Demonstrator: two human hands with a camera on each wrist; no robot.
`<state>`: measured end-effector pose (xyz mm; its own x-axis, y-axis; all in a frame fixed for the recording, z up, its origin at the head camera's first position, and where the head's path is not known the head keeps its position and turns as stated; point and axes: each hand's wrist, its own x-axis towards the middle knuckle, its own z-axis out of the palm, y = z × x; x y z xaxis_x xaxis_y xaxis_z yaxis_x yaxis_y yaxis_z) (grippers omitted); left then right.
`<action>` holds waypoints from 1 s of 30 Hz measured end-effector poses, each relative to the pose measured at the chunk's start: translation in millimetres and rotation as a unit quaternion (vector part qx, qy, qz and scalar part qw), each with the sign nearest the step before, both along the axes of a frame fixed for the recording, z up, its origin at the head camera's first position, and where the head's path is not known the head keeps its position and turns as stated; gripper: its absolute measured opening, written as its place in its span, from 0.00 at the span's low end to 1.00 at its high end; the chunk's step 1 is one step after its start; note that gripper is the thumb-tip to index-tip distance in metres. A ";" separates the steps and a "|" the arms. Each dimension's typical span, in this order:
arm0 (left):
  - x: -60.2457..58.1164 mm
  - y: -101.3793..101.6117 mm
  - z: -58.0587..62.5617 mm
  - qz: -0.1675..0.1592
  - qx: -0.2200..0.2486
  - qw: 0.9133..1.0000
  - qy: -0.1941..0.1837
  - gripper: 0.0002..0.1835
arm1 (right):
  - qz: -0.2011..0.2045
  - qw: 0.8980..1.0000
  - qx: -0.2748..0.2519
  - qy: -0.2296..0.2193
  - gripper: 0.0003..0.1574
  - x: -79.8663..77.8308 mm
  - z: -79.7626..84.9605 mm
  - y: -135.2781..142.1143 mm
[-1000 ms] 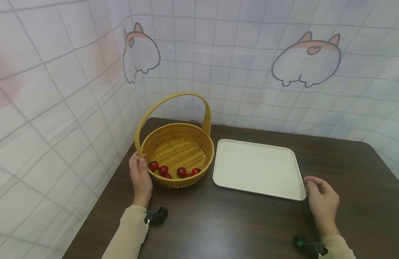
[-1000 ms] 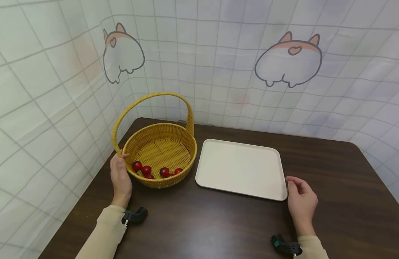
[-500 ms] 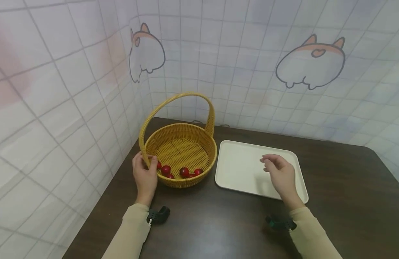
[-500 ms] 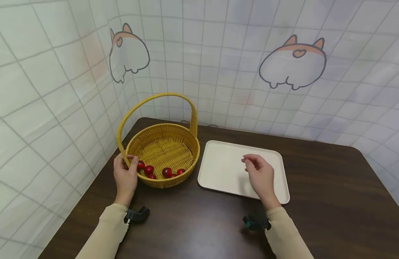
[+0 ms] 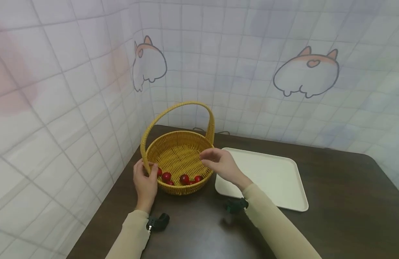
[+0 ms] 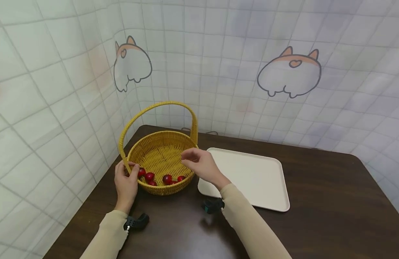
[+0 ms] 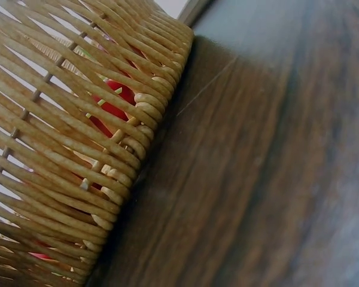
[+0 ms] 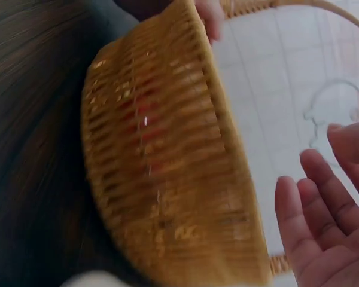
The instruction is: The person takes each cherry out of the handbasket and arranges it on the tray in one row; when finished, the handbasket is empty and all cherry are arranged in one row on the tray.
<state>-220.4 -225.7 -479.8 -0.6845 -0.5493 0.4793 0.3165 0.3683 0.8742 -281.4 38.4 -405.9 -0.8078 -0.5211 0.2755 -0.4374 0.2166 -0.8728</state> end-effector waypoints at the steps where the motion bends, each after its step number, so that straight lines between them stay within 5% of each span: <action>1: 0.9 -0.4 -0.6 0.002 0.000 1.000 -0.002 0.07 | 0.011 1.000 0.013 -0.002 0.16 -2.7 -0.6 -7.7; 8: 0.3 -1.3 0.1 -0.001 0.003 1.000 -0.002 0.07 | 0.083 0.987 0.136 0.006 0.18 -22.2 -1.9 -47.5; 15: 2.7 -0.6 -1.0 0.018 -0.016 1.000 -0.003 0.06 | 0.155 0.951 0.261 -0.052 0.17 -32.8 -3.6 -68.6; 30: 2.0 -2.5 0.3 0.027 -0.032 0.999 -0.011 0.05 | 0.247 0.922 0.251 -0.158 0.23 -45.4 -14.4 -77.0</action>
